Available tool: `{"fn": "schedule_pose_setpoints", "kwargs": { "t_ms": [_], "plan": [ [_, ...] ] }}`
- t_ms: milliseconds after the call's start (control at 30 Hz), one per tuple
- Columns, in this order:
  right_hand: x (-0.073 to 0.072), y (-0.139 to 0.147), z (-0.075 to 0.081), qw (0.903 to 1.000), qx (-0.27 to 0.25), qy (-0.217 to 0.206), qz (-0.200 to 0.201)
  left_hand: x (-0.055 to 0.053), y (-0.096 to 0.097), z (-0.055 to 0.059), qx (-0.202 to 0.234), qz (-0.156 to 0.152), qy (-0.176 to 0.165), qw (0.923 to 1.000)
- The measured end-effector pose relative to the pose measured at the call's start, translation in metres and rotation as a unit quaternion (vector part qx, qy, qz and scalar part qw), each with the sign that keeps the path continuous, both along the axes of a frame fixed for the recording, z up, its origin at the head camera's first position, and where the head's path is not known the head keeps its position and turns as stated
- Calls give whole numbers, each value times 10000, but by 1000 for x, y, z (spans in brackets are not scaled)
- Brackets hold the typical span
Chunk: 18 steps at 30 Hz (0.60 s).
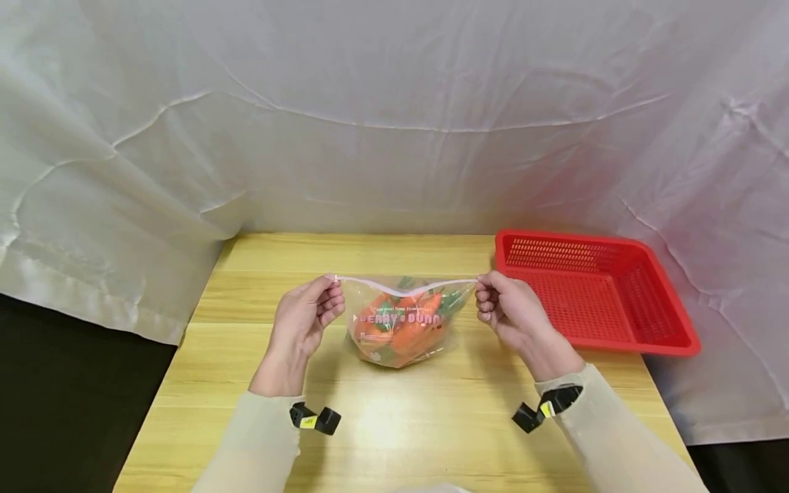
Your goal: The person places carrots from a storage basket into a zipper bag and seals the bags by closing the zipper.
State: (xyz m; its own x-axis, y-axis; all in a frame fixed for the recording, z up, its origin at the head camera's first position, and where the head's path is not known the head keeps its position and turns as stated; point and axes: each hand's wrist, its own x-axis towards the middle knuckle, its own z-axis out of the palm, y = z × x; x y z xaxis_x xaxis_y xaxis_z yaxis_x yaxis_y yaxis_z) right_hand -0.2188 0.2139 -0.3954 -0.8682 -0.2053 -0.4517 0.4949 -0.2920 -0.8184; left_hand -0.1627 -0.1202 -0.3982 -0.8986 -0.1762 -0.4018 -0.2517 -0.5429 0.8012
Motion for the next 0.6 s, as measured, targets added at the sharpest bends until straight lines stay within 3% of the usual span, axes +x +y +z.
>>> {"fn": "schedule_pose_setpoints", "kwargs": {
  "t_ms": [100,167,200,233,267,300,333,367,433,467,500,533,567,600],
  "plan": [
    [-18,-6,-4,9995,-109,-184,-241,-18,3,-4,-32,122,-49,9999],
    [-31,-9,-8,9988,-136,-272,-380,-28,7,-7,-397,50,3,9992],
    [-38,-11,-10,9984,-141,-296,-450,-31,11,-9,-840,-9,75,9964],
    [-43,-13,-13,9981,-140,-313,-513,-32,15,-12,-1518,-84,203,9882],
    [-49,-15,-16,9978,-151,-314,-561,-31,21,-16,-2330,-172,395,9715],
    [-54,-17,-19,9974,-178,-315,-629,-27,28,-19,-3244,-254,610,9436],
    [-59,-19,-22,9967,-209,-312,-714,-23,36,-24,-4178,-304,878,9038],
    [-64,-21,-25,9959,-257,-298,-820,-18,45,-29,-5055,-296,1185,8542],
    [-73,-24,-32,9948,-367,-184,-934,-6,64,-42,-6421,-294,1770,7453],
    [-77,-25,-36,9945,-420,-97,-957,-1,71,-49,-6807,-412,2055,7020],
    [-80,-27,-39,9943,-415,4,-984,2,78,-57,-7098,-590,2250,6649],
    [-83,-28,-43,9947,-328,155,-962,4,81,-64,-7323,-795,2369,6335],
    [-85,-30,-47,9952,-182,330,-902,3,83,-71,-7505,-1025,2362,6086],
    [-85,-31,-50,9953,49,516,-820,2,84,-78,-7635,-1291,2231,5921]
  ]
}}
